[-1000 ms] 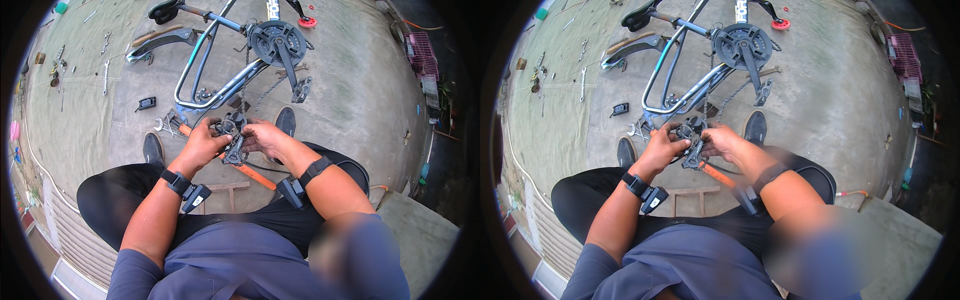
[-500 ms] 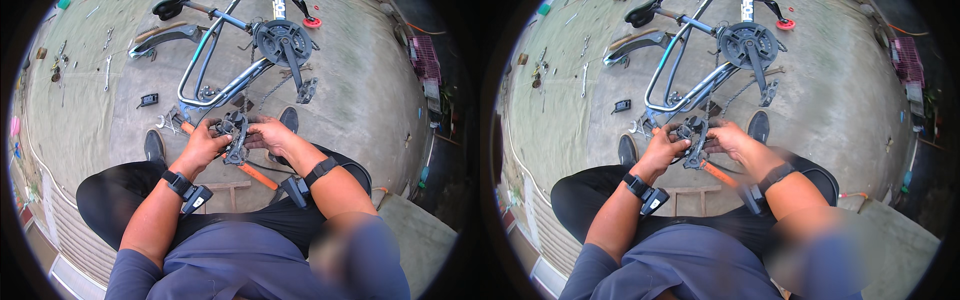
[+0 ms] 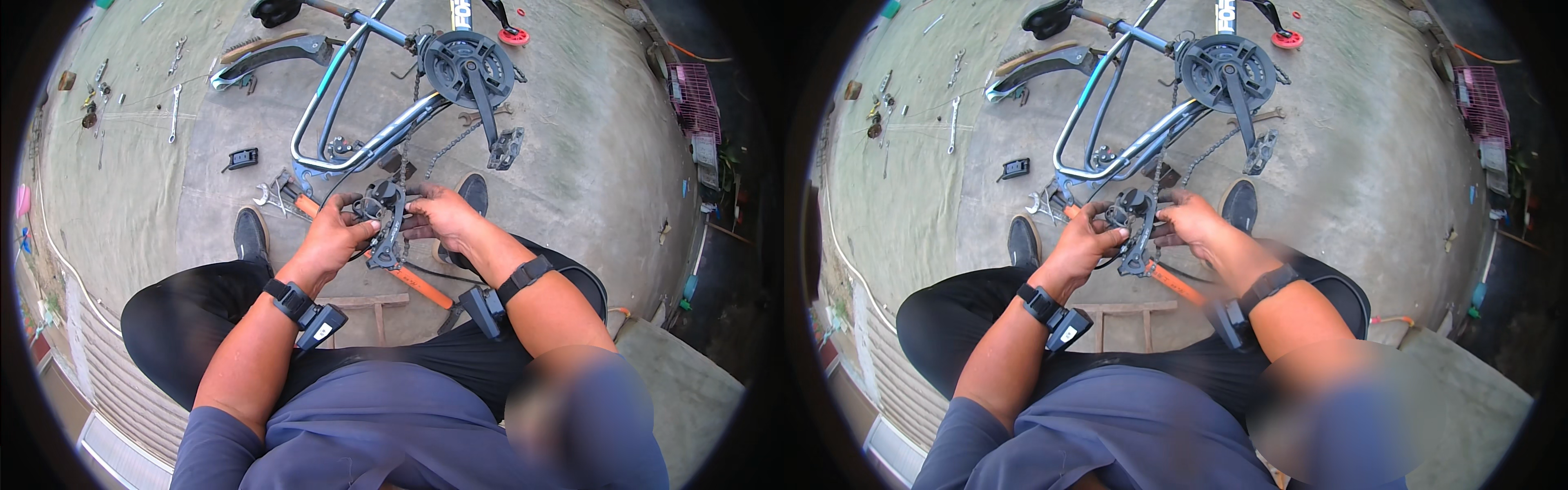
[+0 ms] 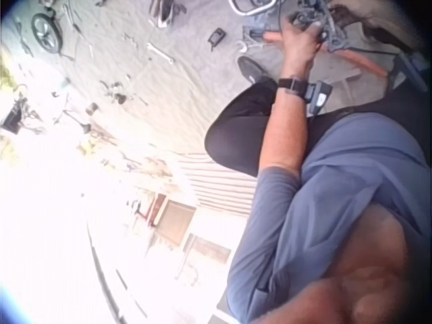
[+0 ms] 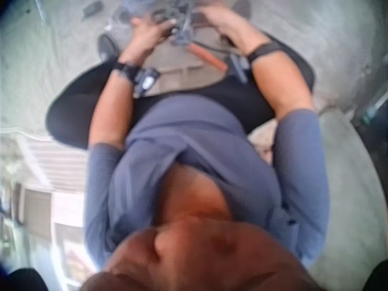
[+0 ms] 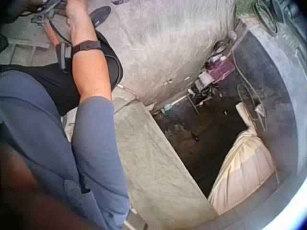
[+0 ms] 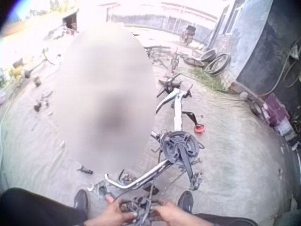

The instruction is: The person sits and works on a bicycle's rear derailleur and chain, using hands to thread the chain and adjust the derailleur. The person then stands and walks across the workspace, picking up a small tool from the floor.

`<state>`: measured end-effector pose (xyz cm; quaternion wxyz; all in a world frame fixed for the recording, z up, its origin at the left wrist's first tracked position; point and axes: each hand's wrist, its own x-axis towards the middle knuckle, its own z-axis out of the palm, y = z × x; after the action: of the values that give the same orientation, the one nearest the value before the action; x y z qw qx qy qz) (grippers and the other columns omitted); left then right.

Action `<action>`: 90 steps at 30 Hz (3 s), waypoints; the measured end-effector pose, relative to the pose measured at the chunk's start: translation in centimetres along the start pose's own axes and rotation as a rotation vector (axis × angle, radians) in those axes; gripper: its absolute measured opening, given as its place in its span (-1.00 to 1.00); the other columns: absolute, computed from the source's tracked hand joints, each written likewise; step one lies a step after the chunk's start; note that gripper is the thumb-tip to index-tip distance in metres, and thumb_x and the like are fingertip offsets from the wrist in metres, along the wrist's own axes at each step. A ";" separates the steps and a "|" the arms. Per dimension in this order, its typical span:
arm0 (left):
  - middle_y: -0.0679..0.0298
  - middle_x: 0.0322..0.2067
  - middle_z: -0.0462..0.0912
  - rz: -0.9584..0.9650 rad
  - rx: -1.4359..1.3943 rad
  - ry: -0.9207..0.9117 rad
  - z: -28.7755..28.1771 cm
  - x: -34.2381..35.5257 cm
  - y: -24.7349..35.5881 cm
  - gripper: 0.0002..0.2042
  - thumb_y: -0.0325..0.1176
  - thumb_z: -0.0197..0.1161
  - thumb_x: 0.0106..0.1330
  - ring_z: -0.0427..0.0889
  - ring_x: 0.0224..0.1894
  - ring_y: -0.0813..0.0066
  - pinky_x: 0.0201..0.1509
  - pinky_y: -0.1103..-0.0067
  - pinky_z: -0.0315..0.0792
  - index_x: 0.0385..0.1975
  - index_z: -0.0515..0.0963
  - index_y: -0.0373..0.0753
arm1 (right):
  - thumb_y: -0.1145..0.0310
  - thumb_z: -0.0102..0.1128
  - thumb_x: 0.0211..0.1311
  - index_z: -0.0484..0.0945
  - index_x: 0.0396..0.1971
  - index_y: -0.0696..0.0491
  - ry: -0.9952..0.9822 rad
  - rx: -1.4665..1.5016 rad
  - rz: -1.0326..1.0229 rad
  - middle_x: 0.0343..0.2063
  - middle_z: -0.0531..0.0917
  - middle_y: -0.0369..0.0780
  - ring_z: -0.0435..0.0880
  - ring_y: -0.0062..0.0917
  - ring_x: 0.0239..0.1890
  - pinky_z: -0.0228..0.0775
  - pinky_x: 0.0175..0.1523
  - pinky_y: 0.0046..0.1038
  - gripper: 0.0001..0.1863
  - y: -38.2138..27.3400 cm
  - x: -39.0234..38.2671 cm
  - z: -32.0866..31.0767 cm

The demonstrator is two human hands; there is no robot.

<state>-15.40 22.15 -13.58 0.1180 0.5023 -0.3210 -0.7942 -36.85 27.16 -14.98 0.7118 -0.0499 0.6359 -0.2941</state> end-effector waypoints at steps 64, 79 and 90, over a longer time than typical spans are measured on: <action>0.05 -0.16 0.67 -0.045 -0.009 -0.002 -1.9 -0.6 -0.7 -0.33 -0.60 0.33 0.33 0.71 -0.19 0.42 -0.18 0.57 0.59 0.38 0.13 -0.49 | 0.16 0.04 0.46 0.51 -0.24 0.00 0.145 0.074 0.070 -0.34 0.66 -0.24 0.73 -0.38 -0.42 0.65 -0.30 -0.35 -0.78 0.3 -0.4 -2.7; 0.09 -0.19 0.65 -0.029 0.008 -0.003 -2.2 -0.3 -1.1 -0.33 -0.59 0.34 0.32 0.68 -0.24 0.47 -0.26 0.60 0.56 0.37 0.15 -0.51 | 0.12 0.04 0.44 0.49 -0.18 0.06 0.134 0.020 0.073 -0.30 0.65 -0.19 0.78 -0.33 -0.39 0.64 -0.38 -0.41 -0.71 0.8 0.1 -3.3; 0.23 -0.30 0.62 -0.029 0.012 0.002 -1.6 -0.9 -0.1 -0.33 -0.58 0.32 0.33 0.51 -0.41 0.65 -0.39 0.70 0.33 0.38 0.13 -0.55 | 0.32 0.21 0.43 0.48 -0.02 0.17 0.161 -0.211 0.067 -0.19 0.68 -0.13 0.81 -0.31 -0.37 0.55 -0.42 -0.46 -0.73 0.9 -0.2 -2.9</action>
<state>-13.59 22.02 -13.46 0.1036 0.5086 -0.3183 -0.7932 -39.19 28.87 -15.75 0.6588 -0.0795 0.7196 -0.2045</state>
